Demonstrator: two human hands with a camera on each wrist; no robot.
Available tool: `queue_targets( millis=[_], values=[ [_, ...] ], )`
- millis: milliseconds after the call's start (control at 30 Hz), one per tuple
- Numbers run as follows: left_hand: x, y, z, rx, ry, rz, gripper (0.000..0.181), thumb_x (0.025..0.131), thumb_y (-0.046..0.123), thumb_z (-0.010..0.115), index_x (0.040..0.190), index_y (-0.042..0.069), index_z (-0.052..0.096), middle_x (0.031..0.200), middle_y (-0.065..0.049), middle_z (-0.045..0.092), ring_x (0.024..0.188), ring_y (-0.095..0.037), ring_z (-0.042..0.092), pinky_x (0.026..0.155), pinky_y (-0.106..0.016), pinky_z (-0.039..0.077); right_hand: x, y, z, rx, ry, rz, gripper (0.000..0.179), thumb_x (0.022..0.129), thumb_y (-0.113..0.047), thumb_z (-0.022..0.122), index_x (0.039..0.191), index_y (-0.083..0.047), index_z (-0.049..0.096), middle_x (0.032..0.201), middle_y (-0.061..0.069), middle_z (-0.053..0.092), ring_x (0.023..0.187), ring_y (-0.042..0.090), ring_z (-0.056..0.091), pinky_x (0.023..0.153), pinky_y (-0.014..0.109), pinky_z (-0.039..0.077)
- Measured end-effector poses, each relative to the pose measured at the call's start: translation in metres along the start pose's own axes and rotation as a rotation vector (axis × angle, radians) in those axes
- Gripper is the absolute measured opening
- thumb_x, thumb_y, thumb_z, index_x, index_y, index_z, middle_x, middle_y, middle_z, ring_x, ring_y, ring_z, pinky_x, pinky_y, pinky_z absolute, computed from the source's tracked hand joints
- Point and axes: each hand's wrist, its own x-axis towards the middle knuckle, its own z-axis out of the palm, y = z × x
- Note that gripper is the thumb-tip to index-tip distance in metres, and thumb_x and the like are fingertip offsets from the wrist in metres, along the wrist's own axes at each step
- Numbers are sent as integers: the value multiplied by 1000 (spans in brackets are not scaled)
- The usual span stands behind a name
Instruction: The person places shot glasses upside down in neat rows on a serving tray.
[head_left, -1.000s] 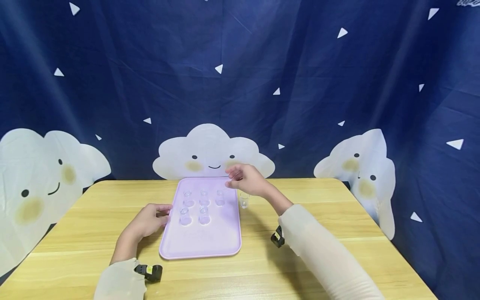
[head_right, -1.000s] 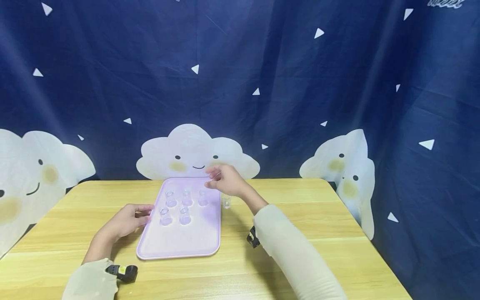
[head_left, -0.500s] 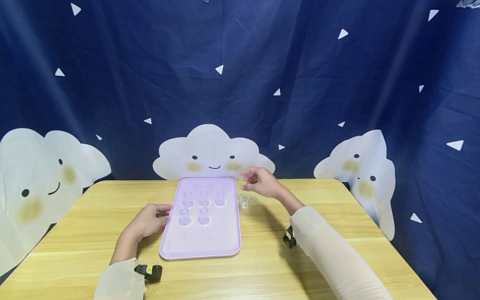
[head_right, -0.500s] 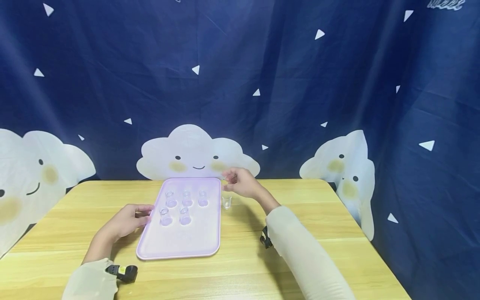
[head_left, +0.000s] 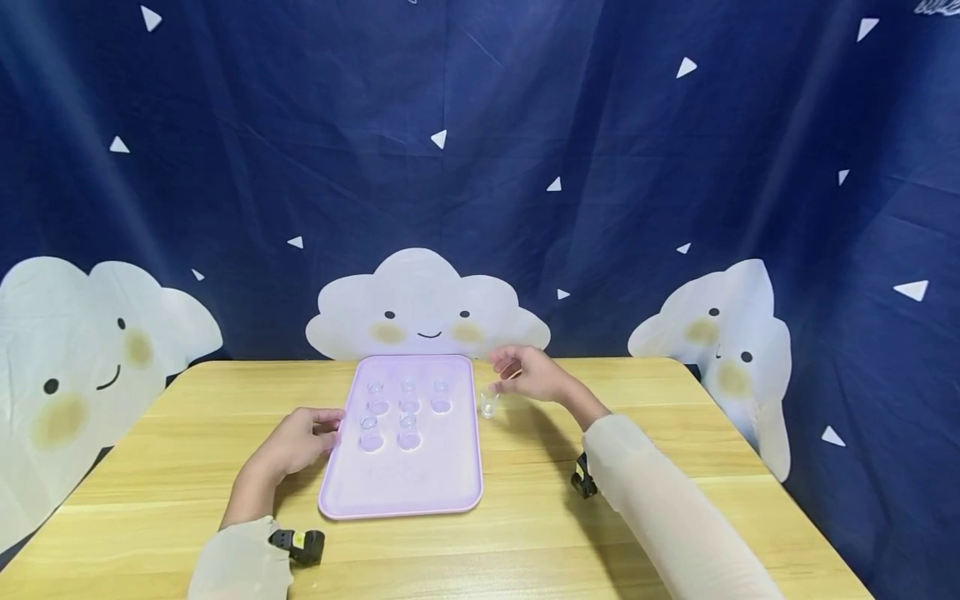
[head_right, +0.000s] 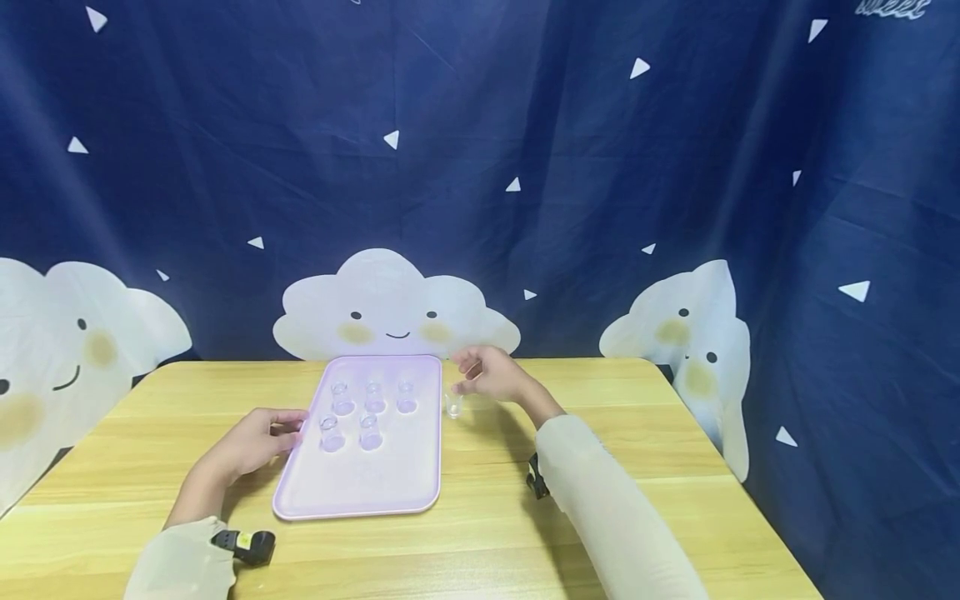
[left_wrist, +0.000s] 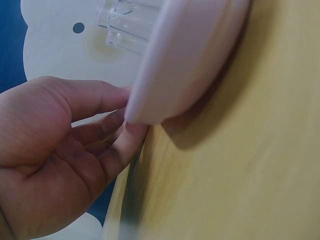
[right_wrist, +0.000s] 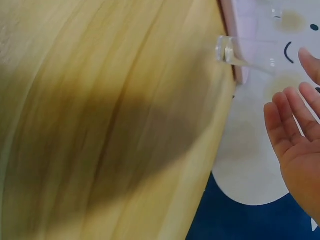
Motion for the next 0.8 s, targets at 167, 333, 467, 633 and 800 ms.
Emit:
queue_targets(
  millis=[167, 333, 467, 633, 800],
  values=[
    [0, 1, 0, -7, 1, -1, 41, 95, 0, 61, 135, -9, 60, 126, -25, 66, 122, -42, 58, 104, -59, 47, -1, 9, 2, 9, -48, -17, 51, 83, -7, 83, 127, 7, 62, 119, 30, 65, 103, 34, 67, 93, 38, 57],
    [-1, 2, 0, -3, 3, -2, 41, 95, 1, 61, 135, -9, 61, 126, -25, 67, 120, -40, 59, 102, -57, 48, -1, 16, 4, -8, -94, -18, 54, 82, -7, 84, 128, 9, 61, 118, 28, 66, 103, 33, 68, 93, 37, 57],
    [-2, 2, 0, 2, 5, -3, 41, 94, 0, 62, 135, -9, 61, 126, -25, 67, 111, -35, 61, 95, -49, 51, -1, 19, 7, -16, -120, -8, 53, 81, -5, 84, 127, 9, 61, 115, 24, 67, 103, 31, 68, 93, 36, 57],
    [-1, 2, 0, -6, 5, -11, 42, 94, 0, 62, 135, -9, 60, 125, -25, 67, 102, -29, 59, 83, -38, 52, -1, 22, 11, 19, -141, 24, 49, 80, -2, 83, 123, 7, 63, 109, 18, 67, 100, 30, 70, 91, 35, 58],
    [-1, 2, 0, -4, 4, -16, 42, 95, 0, 62, 135, -8, 61, 126, -25, 67, 107, -31, 59, 90, -42, 52, 2, 24, 17, 41, -149, 78, 47, 79, -1, 84, 121, 5, 65, 108, 14, 67, 98, 25, 69, 87, 33, 58]
  ],
)
